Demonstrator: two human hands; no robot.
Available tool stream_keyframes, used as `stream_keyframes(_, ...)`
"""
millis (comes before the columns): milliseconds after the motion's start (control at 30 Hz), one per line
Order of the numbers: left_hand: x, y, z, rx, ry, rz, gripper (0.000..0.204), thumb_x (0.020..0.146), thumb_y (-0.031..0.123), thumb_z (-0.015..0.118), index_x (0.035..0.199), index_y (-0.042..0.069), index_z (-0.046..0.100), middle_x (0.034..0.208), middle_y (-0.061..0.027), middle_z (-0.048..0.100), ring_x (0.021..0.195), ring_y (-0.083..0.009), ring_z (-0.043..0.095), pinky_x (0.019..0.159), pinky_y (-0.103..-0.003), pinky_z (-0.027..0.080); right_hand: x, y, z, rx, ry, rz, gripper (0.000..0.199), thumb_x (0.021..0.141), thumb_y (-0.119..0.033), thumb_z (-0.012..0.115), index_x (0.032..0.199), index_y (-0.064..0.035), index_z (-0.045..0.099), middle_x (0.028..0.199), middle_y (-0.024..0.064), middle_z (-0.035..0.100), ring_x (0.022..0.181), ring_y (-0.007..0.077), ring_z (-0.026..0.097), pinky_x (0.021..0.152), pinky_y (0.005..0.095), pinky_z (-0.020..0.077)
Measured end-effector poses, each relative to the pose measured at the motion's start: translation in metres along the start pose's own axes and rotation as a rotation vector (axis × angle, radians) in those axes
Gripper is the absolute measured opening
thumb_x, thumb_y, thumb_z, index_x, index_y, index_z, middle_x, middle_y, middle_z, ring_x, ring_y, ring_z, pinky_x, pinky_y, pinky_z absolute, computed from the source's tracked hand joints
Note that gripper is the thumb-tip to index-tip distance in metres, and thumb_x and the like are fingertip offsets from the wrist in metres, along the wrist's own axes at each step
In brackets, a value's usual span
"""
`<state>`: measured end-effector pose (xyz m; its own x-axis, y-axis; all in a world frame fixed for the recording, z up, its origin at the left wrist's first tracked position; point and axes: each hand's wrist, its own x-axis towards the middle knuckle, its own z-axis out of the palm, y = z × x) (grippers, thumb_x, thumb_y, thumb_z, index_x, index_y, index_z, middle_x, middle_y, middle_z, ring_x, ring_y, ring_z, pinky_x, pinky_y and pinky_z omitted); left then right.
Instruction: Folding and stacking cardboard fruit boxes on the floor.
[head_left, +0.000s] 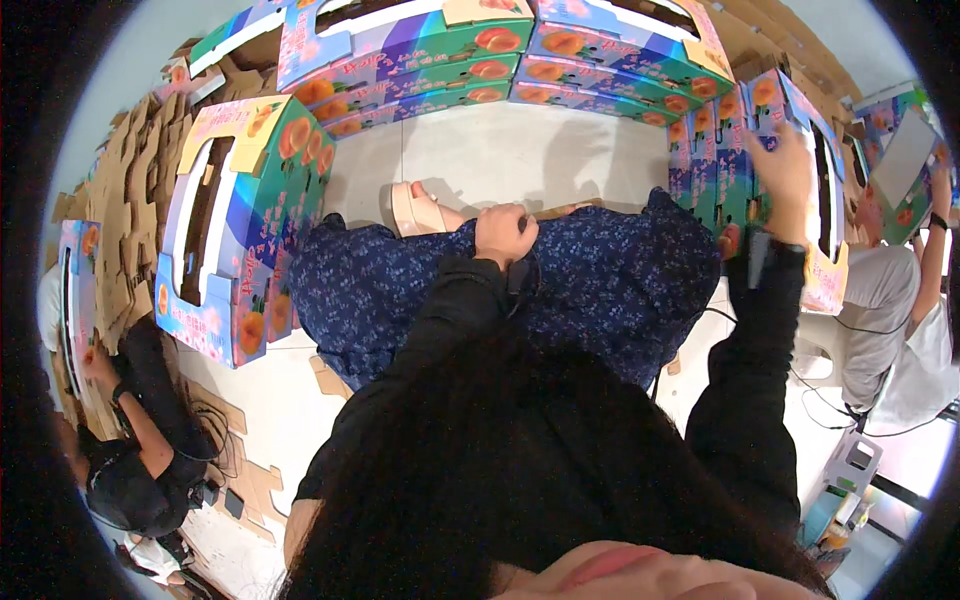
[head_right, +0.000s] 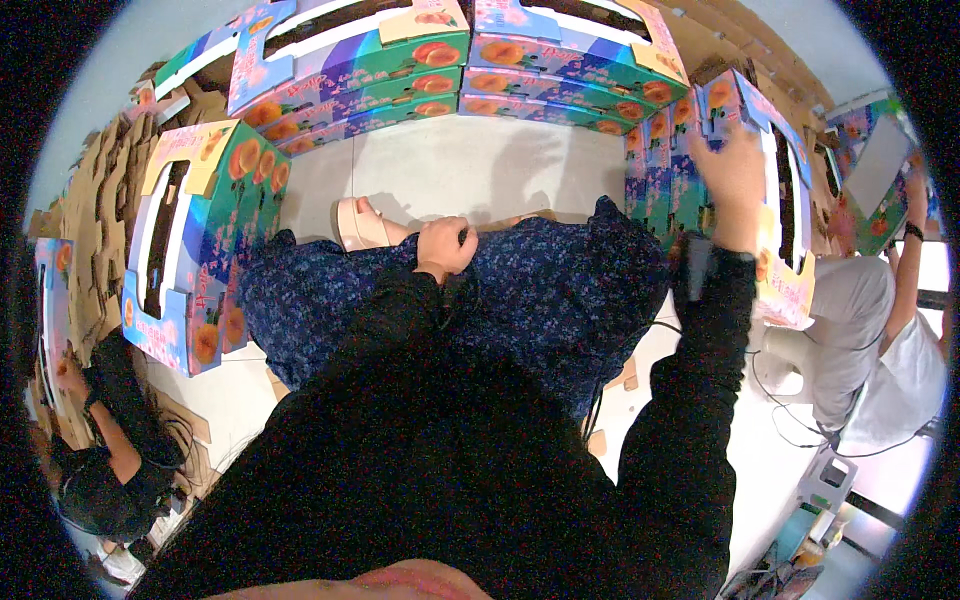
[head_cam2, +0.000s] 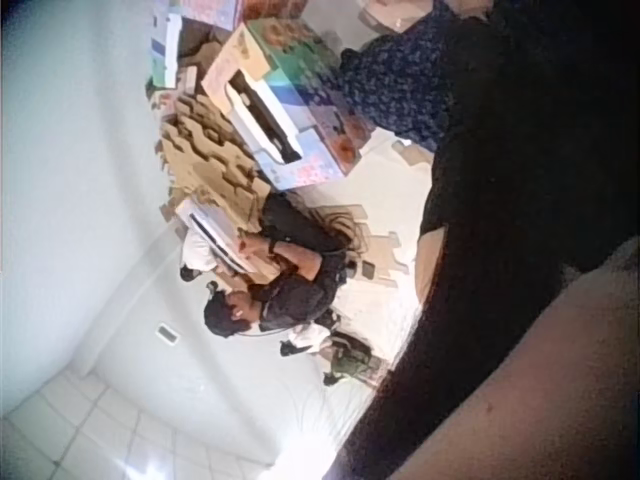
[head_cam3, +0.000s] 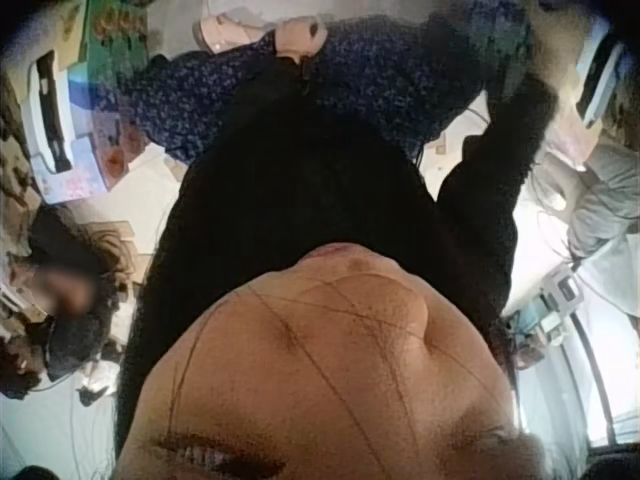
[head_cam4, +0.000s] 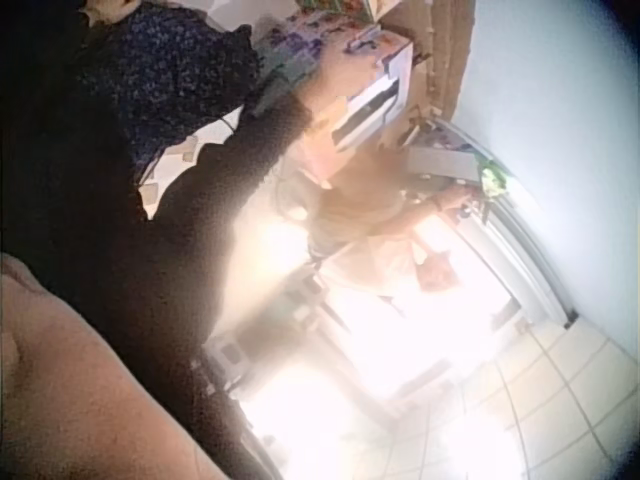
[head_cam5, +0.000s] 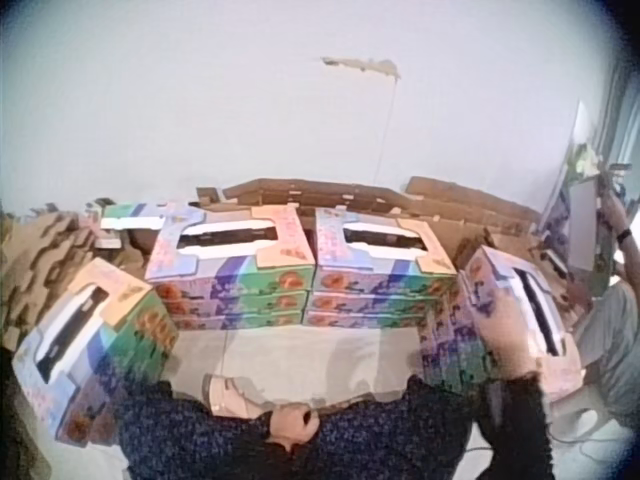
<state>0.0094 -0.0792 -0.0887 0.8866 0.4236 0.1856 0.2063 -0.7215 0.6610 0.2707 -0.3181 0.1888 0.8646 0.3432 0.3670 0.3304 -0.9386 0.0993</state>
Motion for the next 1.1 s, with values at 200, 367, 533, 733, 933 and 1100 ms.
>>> stream_keyframes(200,0.005,0.003,0.003,-0.008,-0.008,-0.005,0.029,0.078,0.029,0.053,0.073,0.003,0.064,0.076,-0.0165,0.064,0.075,-0.0367,0.06,0.07,-0.047,0.046,0.024,0.133,-0.003,-0.08,-0.299,0.234,0.105,0.067,-0.066,0.069,0.138,0.0051,0.037,0.136,0.0362,0.039,0.129,0.0394,0.042,0.103,0.0445,0.038)
stream_keyframes(367,0.006,0.007,0.0,-0.036,0.006,0.015,0.029,0.078,0.029,0.053,0.074,0.002,0.063,0.076,-0.0166,0.063,0.076,-0.0364,0.06,0.071,-0.047,0.045,0.012,0.169,0.03,0.412,-0.394,0.287,0.112,0.066,-0.061,0.071,0.141,0.0087,0.026,0.132,0.0335,0.045,0.125,0.0367,0.046,0.101,0.0387,0.0379)
stream_keyframes(533,0.003,0.003,0.002,-0.035,0.01,0.012,0.029,0.079,0.029,0.053,0.074,0.002,0.063,0.075,-0.0166,0.063,0.076,-0.0362,0.06,0.071,-0.048,0.044,0.004,0.145,0.027,0.499,-0.383,0.272,0.098,0.065,-0.037,0.078,0.136,0.0127,0.032,0.11,0.0242,0.063,0.096,0.0275,0.063,0.083,0.035,0.049)
stream_keyframes(733,0.003,0.006,0.001,-0.046,0.028,0.018,0.029,0.078,0.03,0.054,0.072,0.002,0.061,0.074,-0.0172,0.062,0.076,-0.0371,0.059,0.071,-0.048,0.044,0.0,0.147,0.026,0.585,-0.321,0.262,0.098,0.063,-0.029,0.08,0.137,0.0122,0.032,0.108,0.0235,0.063,0.09,0.022,0.065,0.078,0.0298,0.0504)
stream_keyframes(933,0.003,0.004,0.002,-0.042,0.042,0.039,0.029,0.079,0.03,0.054,0.072,0.002,0.061,0.074,-0.0176,0.062,0.075,-0.0379,0.059,0.071,-0.049,0.044,0.003,0.137,0.022,0.508,-0.351,0.267,0.101,0.063,-0.034,0.078,0.14,0.0099,0.029,0.114,0.0265,0.06,0.096,0.0247,0.063,0.082,0.0317,0.049)
stream_keyframes(1100,0.008,0.009,-0.001,-0.038,-0.011,0.023,0.03,0.079,0.03,0.053,0.072,0.002,0.061,0.074,-0.0174,0.062,0.076,-0.0378,0.059,0.071,-0.049,0.044,-0.002,0.141,0.014,0.258,-0.347,0.257,0.106,0.064,-0.053,0.073,0.143,0.0028,0.03,0.132,0.0328,0.046,0.122,0.0352,0.049,0.099,0.0398,0.0404)
